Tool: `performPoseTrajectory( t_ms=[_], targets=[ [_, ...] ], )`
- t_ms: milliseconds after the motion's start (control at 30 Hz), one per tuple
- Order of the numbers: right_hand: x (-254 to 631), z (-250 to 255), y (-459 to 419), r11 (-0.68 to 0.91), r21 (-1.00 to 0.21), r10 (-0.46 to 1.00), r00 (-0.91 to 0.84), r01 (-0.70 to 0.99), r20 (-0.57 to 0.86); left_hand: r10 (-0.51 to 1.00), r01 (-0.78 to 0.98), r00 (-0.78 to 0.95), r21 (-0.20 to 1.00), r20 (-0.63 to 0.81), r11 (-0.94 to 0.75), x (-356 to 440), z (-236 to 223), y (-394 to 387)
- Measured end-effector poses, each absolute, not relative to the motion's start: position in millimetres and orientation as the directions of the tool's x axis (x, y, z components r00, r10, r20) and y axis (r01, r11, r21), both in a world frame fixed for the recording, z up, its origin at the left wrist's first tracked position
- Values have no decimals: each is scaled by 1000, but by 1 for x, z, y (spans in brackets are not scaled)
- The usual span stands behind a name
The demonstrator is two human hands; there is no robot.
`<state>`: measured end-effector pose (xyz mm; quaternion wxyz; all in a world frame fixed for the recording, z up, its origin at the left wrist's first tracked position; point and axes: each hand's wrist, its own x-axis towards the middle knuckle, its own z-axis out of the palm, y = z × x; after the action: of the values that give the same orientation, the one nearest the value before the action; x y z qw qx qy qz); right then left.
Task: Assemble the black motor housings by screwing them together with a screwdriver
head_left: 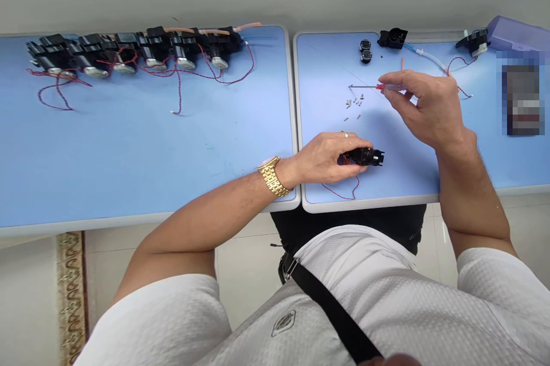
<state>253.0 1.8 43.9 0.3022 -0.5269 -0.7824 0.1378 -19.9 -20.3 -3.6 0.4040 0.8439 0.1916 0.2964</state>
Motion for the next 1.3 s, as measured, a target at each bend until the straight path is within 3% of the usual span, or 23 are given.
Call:
performPoseTrajectory(
  t_ms=[267, 567, 767, 1033, 1300],
  targets=[
    [246, 59, -6, 454, -594, 865, -169, 664, 472, 608, 77, 711, 820, 353, -567, -19, -3, -20],
    [238, 86, -22, 401, -750, 876, 17, 526, 481, 782, 185, 499, 836, 373, -516, -21, -9, -15],
    [239, 93, -31, 397, -768, 888, 3, 502, 461, 792, 198, 491, 839, 363, -507, -22, -3, -22],
    [239, 96, -33, 432, -753, 877, -37, 496, 479, 689, 114, 499, 749, 525, -653, -20, -4, -18],
    [239, 97, -33, 435, -747, 870, -22, 503, 492, 667, 115, 508, 725, 544, -679, -21, -10, -16]
  ],
)
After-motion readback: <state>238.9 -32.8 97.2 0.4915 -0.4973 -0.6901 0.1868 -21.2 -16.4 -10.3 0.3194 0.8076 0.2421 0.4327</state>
